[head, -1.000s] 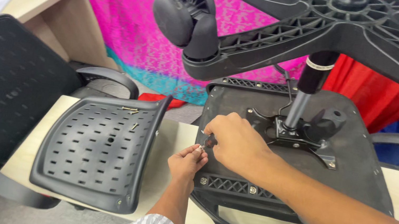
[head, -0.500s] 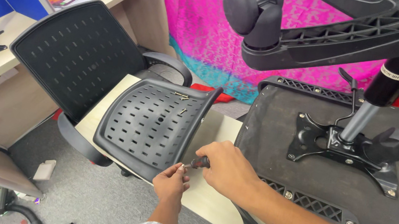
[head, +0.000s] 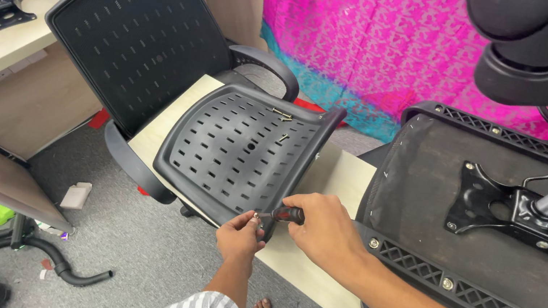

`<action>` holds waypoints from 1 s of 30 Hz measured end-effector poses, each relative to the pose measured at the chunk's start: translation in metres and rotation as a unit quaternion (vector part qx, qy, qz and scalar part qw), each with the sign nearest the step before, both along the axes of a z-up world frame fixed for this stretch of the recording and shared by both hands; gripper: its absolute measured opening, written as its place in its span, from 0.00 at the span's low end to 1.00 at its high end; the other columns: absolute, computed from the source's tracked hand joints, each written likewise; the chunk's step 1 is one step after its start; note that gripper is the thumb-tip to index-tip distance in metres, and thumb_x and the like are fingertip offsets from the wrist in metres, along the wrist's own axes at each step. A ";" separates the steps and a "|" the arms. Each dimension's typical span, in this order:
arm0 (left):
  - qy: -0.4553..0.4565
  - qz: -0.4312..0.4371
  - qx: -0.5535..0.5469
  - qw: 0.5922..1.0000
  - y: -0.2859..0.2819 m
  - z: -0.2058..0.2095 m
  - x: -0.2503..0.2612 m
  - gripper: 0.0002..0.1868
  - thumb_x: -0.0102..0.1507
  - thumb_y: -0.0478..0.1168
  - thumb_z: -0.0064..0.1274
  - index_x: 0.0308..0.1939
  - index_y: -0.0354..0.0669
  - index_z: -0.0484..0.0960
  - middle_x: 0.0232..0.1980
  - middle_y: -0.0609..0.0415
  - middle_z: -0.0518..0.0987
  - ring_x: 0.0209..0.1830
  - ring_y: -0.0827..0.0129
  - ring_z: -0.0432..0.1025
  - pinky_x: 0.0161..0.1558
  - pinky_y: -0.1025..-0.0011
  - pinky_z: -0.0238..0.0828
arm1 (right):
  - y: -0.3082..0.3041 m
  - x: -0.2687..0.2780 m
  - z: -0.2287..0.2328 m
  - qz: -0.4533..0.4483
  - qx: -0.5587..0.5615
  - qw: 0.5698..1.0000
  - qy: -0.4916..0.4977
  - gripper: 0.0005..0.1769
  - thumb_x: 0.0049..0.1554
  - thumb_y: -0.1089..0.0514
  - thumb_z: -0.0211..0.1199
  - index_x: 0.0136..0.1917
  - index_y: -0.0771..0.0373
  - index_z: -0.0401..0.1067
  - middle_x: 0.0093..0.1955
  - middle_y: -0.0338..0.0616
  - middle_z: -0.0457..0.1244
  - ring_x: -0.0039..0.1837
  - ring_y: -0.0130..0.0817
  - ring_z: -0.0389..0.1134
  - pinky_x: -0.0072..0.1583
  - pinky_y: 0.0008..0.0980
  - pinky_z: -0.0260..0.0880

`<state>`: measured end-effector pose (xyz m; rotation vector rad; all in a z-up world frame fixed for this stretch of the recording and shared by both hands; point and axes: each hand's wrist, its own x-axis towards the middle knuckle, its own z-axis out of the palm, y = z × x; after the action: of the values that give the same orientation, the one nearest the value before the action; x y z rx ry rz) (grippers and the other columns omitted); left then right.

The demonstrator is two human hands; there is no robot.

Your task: The person uses a screwdriver to tighten screws on the underside of an office chair, securing the base to the seat. The chair is upside down on a table, and the person works on multiple screws around the central mounting plate.

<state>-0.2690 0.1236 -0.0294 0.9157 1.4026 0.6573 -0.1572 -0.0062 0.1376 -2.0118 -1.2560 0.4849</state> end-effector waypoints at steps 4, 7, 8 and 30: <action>-0.005 -0.033 -0.014 0.999 0.022 -0.013 -0.008 0.18 0.65 0.32 0.54 0.59 0.40 0.81 0.49 0.51 0.82 0.36 0.70 0.80 0.30 0.71 0.81 | 0.022 -0.006 -0.015 -0.029 -0.002 1.000 -0.008 0.22 0.45 0.65 0.67 0.55 0.64 0.78 0.45 0.59 0.71 0.47 0.52 0.74 0.51 0.43 0.73; -0.010 -0.055 -0.046 0.997 0.037 -0.020 -0.010 0.21 0.65 0.30 0.51 0.63 0.42 0.78 0.54 0.51 0.80 0.38 0.68 0.81 0.32 0.70 0.82 | 0.034 -0.007 -0.020 -0.055 0.004 0.998 -0.007 0.22 0.45 0.66 0.67 0.55 0.64 0.79 0.47 0.59 0.71 0.49 0.53 0.74 0.52 0.43 0.73; -0.007 -0.061 -0.053 0.997 0.043 -0.022 -0.011 0.21 0.66 0.30 0.50 0.63 0.42 0.78 0.55 0.50 0.80 0.39 0.68 0.81 0.32 0.69 0.82 | 0.038 -0.007 -0.020 -0.063 0.007 0.998 -0.010 0.22 0.44 0.66 0.68 0.55 0.65 0.78 0.47 0.59 0.71 0.50 0.53 0.74 0.53 0.43 0.73; 0.005 -0.232 0.131 0.964 -0.002 0.035 0.092 0.23 0.66 0.50 0.54 0.32 0.29 0.84 0.28 0.49 0.83 0.23 0.68 0.74 0.27 0.68 0.70 | -0.024 0.030 0.010 -0.388 -0.037 0.921 0.017 0.20 0.44 0.57 0.71 0.52 0.61 0.79 0.42 0.49 0.73 0.45 0.43 0.76 0.49 0.38 0.73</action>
<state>-0.1768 0.1211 0.0059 1.4057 1.0643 0.4835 -0.1269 -0.0304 0.1478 -2.3377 -0.3384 0.1704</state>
